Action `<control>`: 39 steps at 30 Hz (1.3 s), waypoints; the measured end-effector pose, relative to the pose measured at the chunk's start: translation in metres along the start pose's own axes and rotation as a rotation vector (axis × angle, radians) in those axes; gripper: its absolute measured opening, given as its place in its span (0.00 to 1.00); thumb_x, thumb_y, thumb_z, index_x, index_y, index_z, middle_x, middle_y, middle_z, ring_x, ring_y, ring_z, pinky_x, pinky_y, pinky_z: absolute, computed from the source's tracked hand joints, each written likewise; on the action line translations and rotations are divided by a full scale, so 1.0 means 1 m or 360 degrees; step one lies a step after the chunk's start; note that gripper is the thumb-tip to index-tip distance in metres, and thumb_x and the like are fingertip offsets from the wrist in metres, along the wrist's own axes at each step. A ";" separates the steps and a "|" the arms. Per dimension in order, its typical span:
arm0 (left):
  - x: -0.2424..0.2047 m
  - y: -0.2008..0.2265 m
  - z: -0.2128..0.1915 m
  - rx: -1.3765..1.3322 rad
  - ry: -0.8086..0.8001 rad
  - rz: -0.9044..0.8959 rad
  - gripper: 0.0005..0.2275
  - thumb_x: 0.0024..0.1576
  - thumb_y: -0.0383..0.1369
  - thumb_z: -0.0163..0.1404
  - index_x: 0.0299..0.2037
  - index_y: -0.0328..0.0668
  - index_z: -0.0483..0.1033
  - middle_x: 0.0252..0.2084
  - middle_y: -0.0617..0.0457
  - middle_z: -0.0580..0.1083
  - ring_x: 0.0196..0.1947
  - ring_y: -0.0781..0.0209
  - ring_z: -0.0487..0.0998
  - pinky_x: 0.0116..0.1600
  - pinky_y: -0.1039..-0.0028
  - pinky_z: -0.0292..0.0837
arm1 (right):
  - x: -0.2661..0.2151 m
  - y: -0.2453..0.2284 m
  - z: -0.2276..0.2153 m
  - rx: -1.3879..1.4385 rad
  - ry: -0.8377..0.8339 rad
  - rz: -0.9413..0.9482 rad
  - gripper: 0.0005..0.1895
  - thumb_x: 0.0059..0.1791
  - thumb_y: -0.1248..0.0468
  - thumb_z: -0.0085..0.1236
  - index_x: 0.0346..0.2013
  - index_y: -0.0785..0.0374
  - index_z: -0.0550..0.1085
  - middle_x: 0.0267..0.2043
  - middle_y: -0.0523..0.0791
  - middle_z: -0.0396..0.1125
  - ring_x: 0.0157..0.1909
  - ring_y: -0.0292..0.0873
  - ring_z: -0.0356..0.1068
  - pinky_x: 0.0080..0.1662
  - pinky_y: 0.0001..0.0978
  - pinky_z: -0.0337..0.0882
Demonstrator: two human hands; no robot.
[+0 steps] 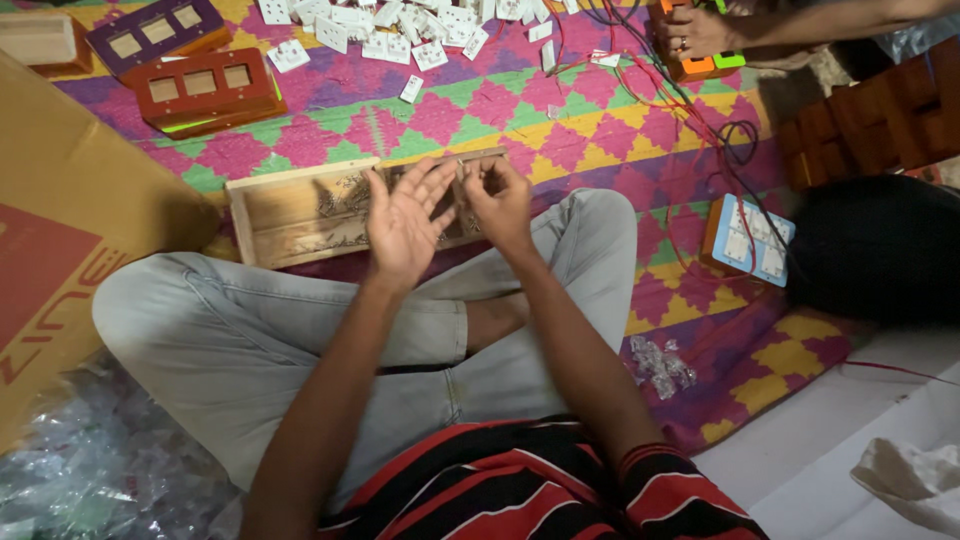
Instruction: The person sits on the floor and assembles small electrical components by hand. They pick up white plastic pieces and metal fasteners from a wooden box, insert the fasteners into the plastic pieces, and place the assembled units into a blue plastic frame. The person repeats this process for multiple units.
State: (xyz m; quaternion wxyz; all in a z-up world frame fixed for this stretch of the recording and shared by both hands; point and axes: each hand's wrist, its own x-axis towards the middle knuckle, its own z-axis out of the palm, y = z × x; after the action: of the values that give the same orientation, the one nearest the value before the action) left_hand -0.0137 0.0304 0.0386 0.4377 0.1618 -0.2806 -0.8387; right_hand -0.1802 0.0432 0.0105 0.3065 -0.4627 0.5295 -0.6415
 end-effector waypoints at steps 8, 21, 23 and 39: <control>0.003 -0.001 -0.014 -0.0163 0.0032 -0.0062 0.50 0.58 0.70 0.27 0.76 0.27 0.41 0.74 0.35 0.61 0.71 0.44 0.62 0.74 0.55 0.50 | -0.010 0.012 0.001 -0.0281 -0.0396 0.0069 0.05 0.54 0.69 0.61 0.37 0.69 0.76 0.30 0.40 0.70 0.31 0.28 0.66 0.33 0.22 0.67; 0.008 -0.012 -0.039 0.0670 0.0355 0.0016 0.19 0.62 0.39 0.54 0.56 0.29 0.76 0.46 0.49 0.77 0.44 0.64 0.78 0.48 0.74 0.74 | -0.009 0.023 -0.004 0.0117 -0.0543 0.0337 0.04 0.51 0.71 0.58 0.41 0.66 0.76 0.34 0.38 0.70 0.34 0.29 0.69 0.36 0.23 0.70; 0.009 -0.013 -0.040 0.1062 0.0459 0.0091 0.13 0.63 0.37 0.54 0.49 0.32 0.81 0.40 0.55 0.78 0.37 0.71 0.74 0.42 0.79 0.70 | -0.011 0.025 -0.003 0.0070 -0.0550 0.0293 0.04 0.50 0.71 0.59 0.40 0.66 0.76 0.33 0.38 0.68 0.35 0.28 0.67 0.37 0.23 0.69; 0.019 -0.032 -0.052 0.1776 0.0608 0.0151 0.25 0.72 0.45 0.52 0.28 0.30 0.75 0.21 0.55 0.67 0.26 0.70 0.62 0.31 0.73 0.56 | -0.012 -0.005 -0.007 -0.0482 -0.0930 -0.0011 0.09 0.42 0.61 0.62 0.32 0.63 0.75 0.27 0.43 0.72 0.29 0.37 0.72 0.36 0.33 0.73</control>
State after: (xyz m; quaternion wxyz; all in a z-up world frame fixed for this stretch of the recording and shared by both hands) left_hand -0.0179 0.0127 -0.0231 0.3663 0.5031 -0.6024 -0.4998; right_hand -0.1818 0.0580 0.0119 0.3710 -0.6693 0.5072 -0.3965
